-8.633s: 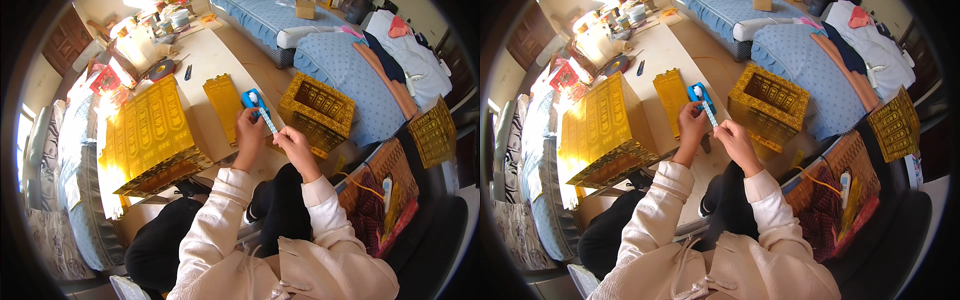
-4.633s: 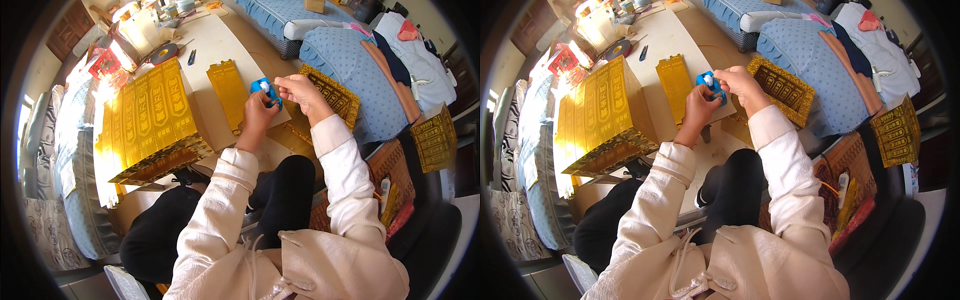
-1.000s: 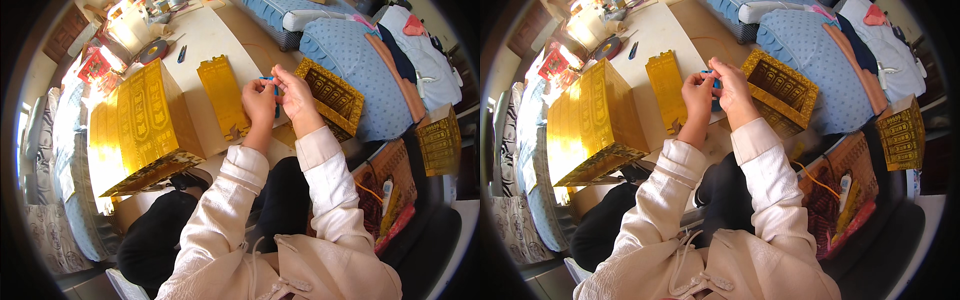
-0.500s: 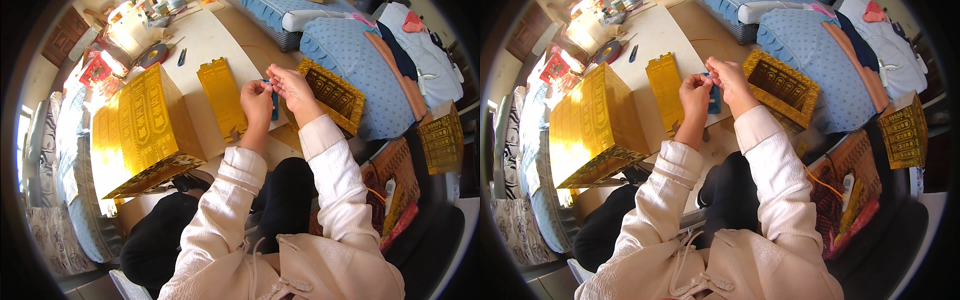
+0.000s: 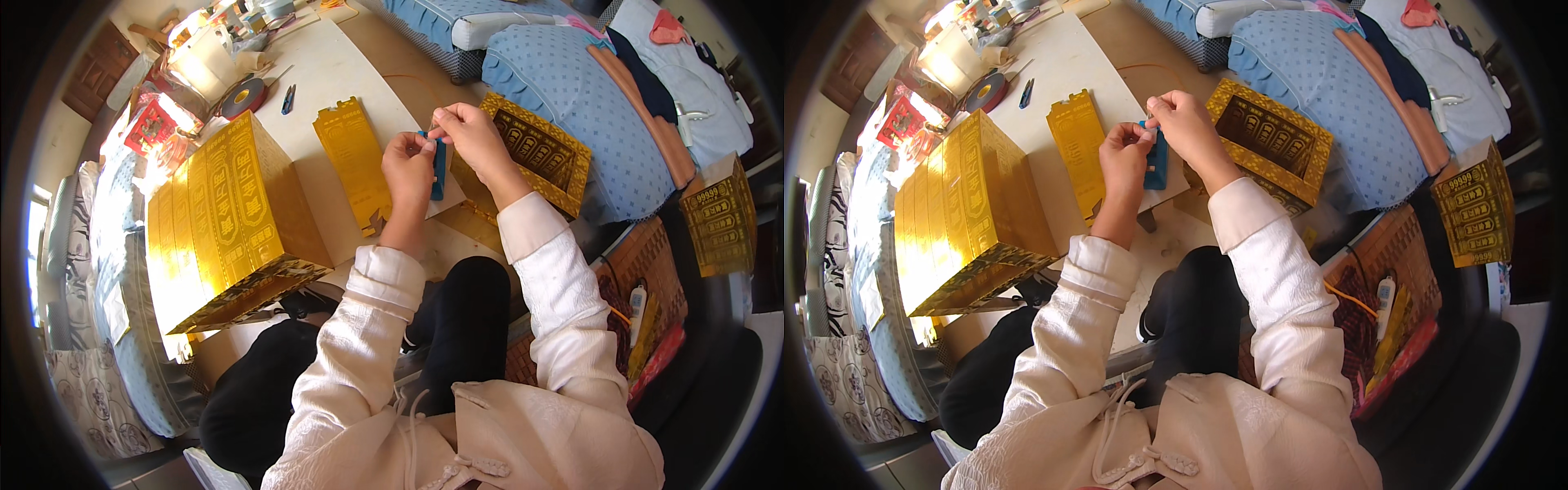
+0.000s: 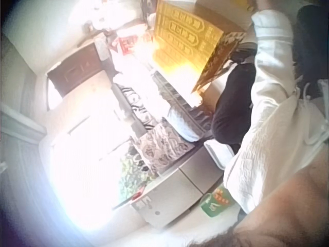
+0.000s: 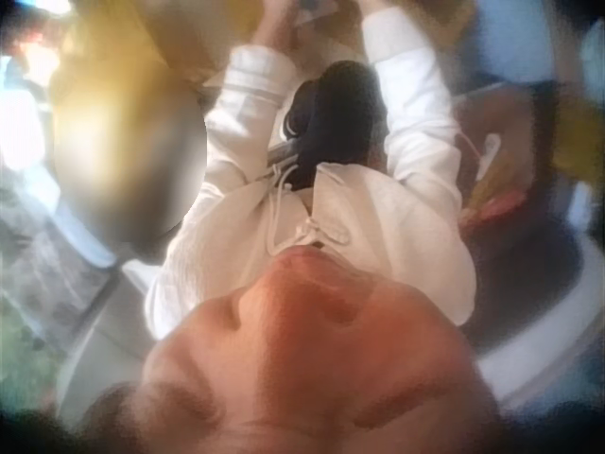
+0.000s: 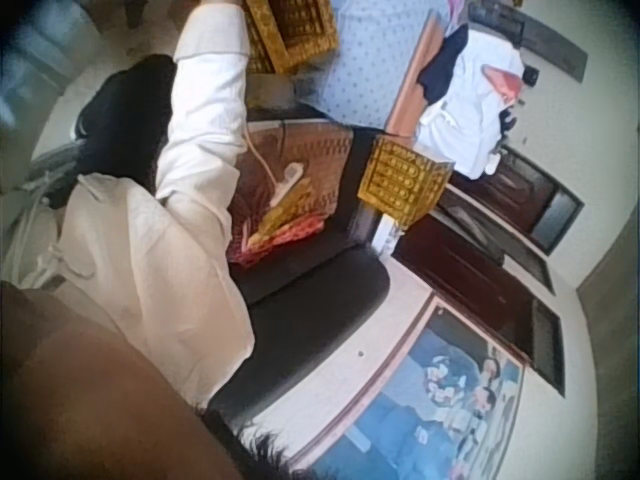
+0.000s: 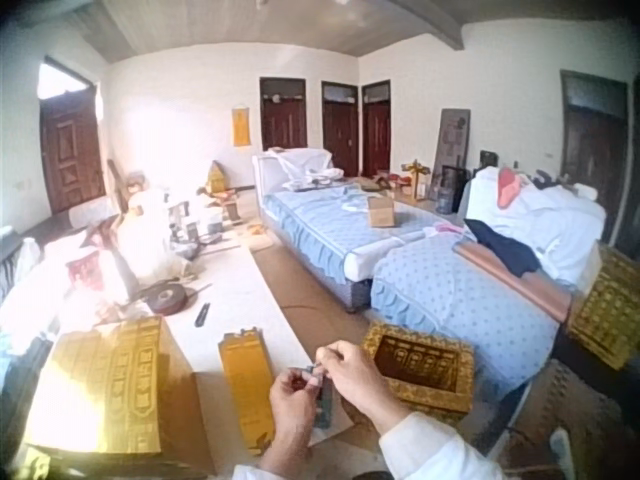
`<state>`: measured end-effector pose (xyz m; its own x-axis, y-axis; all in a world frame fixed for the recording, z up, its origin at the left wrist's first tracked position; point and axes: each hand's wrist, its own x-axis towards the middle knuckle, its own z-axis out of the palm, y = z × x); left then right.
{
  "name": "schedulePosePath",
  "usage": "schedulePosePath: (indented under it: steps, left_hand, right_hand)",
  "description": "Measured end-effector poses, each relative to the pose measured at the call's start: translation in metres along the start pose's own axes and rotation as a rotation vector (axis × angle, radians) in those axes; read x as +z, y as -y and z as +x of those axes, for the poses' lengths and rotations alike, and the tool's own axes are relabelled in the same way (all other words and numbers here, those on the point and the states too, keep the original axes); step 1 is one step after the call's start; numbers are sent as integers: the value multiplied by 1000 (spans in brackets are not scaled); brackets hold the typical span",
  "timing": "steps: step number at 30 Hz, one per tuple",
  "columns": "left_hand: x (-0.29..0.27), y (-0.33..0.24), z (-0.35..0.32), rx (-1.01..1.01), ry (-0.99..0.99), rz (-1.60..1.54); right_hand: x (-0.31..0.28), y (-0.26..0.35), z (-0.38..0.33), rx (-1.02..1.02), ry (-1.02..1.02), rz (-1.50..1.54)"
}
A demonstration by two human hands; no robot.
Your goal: The person assembles a gold-patterned paper box by folding flaps and securing them with adhesive tape. They repeatedly apply tape to the edges and corners, then fold and press the flaps to form the box structure.
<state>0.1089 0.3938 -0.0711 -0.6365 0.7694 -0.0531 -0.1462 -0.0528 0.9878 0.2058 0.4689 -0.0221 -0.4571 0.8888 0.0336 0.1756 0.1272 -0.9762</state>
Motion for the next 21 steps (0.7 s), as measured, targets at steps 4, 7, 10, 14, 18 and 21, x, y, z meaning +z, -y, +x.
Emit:
schedulePosePath:
  steps: [4,7,10,14,18,21]
  left_hand:
    - [-11,-5,3,-50,69,-9]
    - [-13,-4,6,-65,103,-7]
    - [-13,1,6,-37,131,-40]
    - [-21,10,-2,63,181,-94]
    - [-23,15,-10,462,82,241]
    - [-32,13,-15,689,27,499]
  right_hand:
    - [5,8,-7,-60,-44,-108]
    - [2,7,-4,-52,-94,-231]
    - [2,1,-4,-80,-120,-182]
    - [-1,6,-8,-25,-82,83]
    - [-3,6,-8,-1,-51,210]
    - [-2,7,-8,8,-29,235]
